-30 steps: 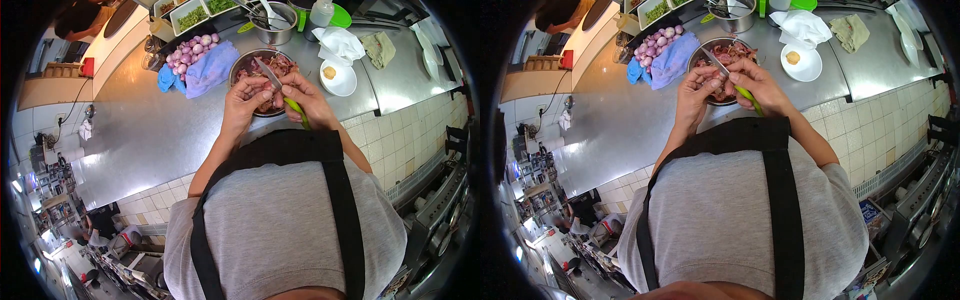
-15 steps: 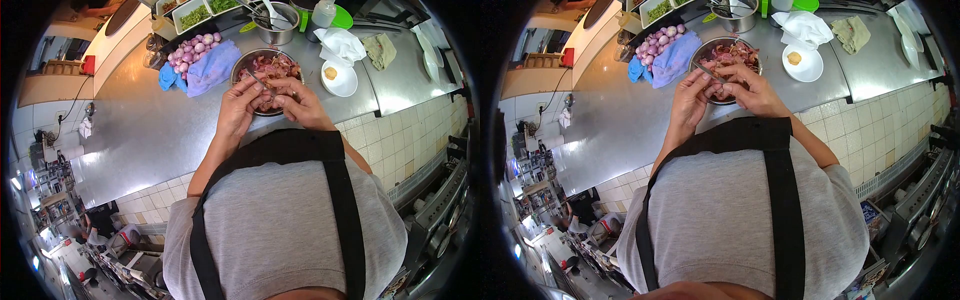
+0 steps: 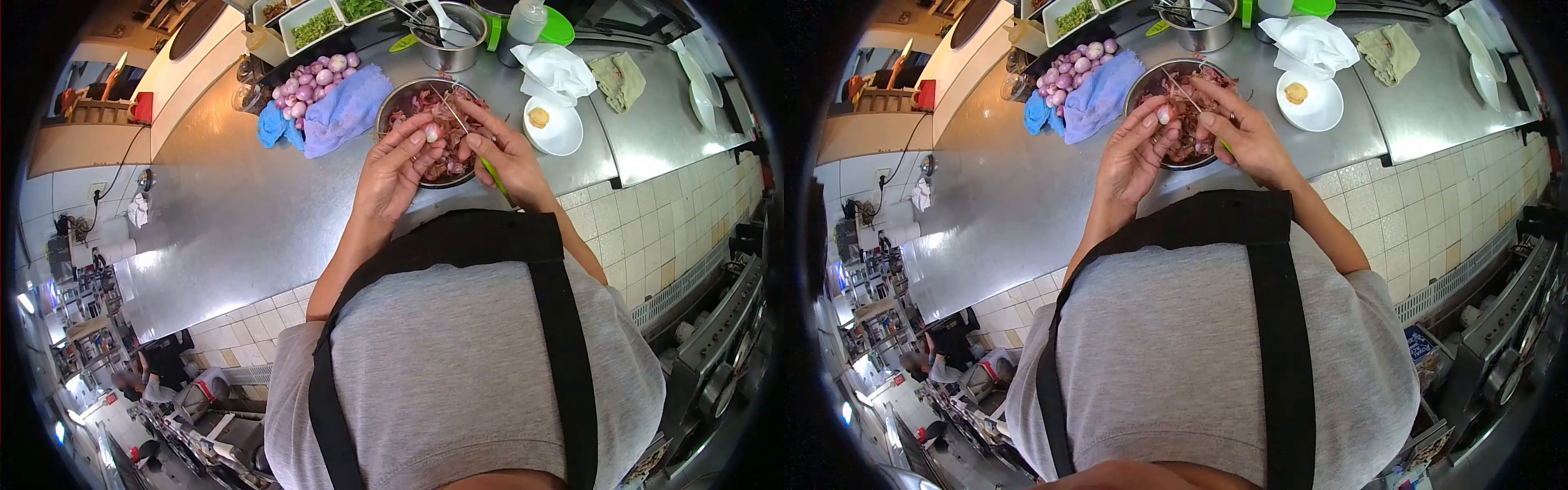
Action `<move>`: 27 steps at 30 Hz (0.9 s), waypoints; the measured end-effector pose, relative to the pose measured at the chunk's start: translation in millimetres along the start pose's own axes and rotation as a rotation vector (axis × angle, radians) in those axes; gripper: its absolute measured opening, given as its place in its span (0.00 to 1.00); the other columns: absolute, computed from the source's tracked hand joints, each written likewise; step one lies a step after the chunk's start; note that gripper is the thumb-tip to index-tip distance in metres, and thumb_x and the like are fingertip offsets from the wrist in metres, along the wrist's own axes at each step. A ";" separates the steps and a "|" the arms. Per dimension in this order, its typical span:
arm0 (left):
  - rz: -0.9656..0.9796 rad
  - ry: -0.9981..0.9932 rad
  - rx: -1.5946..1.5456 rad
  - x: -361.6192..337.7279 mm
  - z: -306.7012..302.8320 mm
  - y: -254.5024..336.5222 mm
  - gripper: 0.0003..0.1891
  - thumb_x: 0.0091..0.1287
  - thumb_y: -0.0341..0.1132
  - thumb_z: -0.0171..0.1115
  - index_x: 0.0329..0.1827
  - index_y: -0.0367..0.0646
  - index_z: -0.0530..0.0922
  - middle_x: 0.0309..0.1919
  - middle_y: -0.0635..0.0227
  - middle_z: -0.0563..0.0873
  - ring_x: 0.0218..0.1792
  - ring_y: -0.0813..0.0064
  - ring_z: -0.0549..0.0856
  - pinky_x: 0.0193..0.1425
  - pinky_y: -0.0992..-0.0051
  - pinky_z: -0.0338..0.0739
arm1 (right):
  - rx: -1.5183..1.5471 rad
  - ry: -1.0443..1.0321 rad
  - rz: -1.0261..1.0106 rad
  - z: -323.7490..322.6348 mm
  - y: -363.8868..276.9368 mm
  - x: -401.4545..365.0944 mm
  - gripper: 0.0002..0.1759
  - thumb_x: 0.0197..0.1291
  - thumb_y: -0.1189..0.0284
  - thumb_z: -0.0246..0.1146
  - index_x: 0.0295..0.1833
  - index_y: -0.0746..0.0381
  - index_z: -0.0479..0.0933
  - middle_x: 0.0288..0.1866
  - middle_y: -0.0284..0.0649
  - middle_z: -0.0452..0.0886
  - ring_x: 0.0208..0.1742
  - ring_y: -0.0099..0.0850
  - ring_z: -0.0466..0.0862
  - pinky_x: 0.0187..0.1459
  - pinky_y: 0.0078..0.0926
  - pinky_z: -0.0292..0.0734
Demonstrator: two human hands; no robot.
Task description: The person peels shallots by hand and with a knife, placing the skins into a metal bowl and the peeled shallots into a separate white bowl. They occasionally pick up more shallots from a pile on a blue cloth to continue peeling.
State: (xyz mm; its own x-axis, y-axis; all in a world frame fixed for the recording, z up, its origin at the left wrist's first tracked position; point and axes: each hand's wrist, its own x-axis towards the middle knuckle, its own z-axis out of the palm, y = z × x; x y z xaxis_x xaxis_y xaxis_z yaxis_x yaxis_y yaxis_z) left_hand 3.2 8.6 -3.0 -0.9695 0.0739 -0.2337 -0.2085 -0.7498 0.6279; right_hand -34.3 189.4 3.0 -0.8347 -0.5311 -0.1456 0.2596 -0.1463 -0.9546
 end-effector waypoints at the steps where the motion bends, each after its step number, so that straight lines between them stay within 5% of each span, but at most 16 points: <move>1: 0.008 0.017 0.010 0.6 -0.7 0.0 0.14 0.65 0.26 0.57 0.53 0.35 0.75 0.44 0.62 0.82 0.42 0.74 0.83 0.49 0.78 0.80 | -0.043 -0.006 -0.029 3.1 -1.9 -2.4 0.24 0.66 0.71 0.52 0.67 0.58 0.63 0.31 0.34 0.74 0.20 0.15 0.66 0.21 0.12 0.60; 7: 0.065 0.048 0.063 3.1 -5.9 -5.0 0.14 0.65 0.25 0.56 0.53 0.35 0.74 0.44 0.62 0.82 0.44 0.73 0.83 0.50 0.77 0.81 | -0.136 -0.085 -0.113 12.8 -0.4 -8.5 0.23 0.64 0.74 0.55 0.66 0.58 0.66 0.47 0.40 0.80 0.39 0.21 0.78 0.41 0.16 0.75; 9: 0.086 0.028 0.076 2.9 -6.8 -5.5 0.13 0.64 0.24 0.56 0.53 0.35 0.75 0.44 0.62 0.83 0.44 0.73 0.83 0.50 0.78 0.81 | -0.278 -0.065 -0.149 12.4 1.3 -6.9 0.23 0.64 0.74 0.55 0.65 0.59 0.67 0.51 0.41 0.79 0.46 0.24 0.78 0.49 0.19 0.72; 12: 0.125 0.061 0.112 0.8 -3.6 -4.7 0.12 0.64 0.25 0.58 0.50 0.34 0.76 0.42 0.61 0.83 0.42 0.74 0.83 0.49 0.78 0.81 | -0.445 -0.043 -0.233 10.2 7.5 -4.1 0.22 0.64 0.74 0.55 0.65 0.59 0.67 0.47 0.40 0.79 0.41 0.23 0.78 0.45 0.18 0.74; 16: 0.117 0.041 0.151 -2.8 -0.3 -3.7 0.14 0.64 0.25 0.57 0.52 0.34 0.75 0.44 0.61 0.83 0.45 0.71 0.83 0.51 0.76 0.80 | -0.014 -0.108 0.020 1.6 8.1 -1.5 0.22 0.65 0.73 0.54 0.65 0.58 0.68 0.34 0.36 0.77 0.24 0.18 0.72 0.25 0.15 0.69; 19: 0.110 0.013 0.118 -1.4 2.1 -2.9 0.14 0.64 0.25 0.56 0.53 0.34 0.74 0.44 0.60 0.82 0.44 0.71 0.83 0.51 0.75 0.80 | 0.119 -0.002 0.005 5.2 6.8 -1.1 0.21 0.65 0.73 0.54 0.65 0.56 0.68 0.27 0.31 0.71 0.18 0.16 0.63 0.18 0.13 0.58; 27: 0.045 -0.050 -0.002 0.1 -3.1 0.0 0.15 0.64 0.25 0.57 0.55 0.34 0.74 0.44 0.62 0.82 0.44 0.74 0.82 0.51 0.76 0.78 | 0.098 0.096 -0.039 -3.1 6.5 0.3 0.22 0.65 0.73 0.53 0.65 0.56 0.67 0.28 0.31 0.72 0.19 0.17 0.65 0.20 0.13 0.60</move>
State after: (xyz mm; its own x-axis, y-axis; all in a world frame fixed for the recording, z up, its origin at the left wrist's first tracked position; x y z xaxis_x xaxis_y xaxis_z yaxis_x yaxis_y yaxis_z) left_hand 3.5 6.6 -5.3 -0.9831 0.0730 -0.1677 -0.1644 -0.7544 0.6355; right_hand -34.4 190.9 -4.1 -0.8865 -0.4417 -0.1378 0.2685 -0.2487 -0.9306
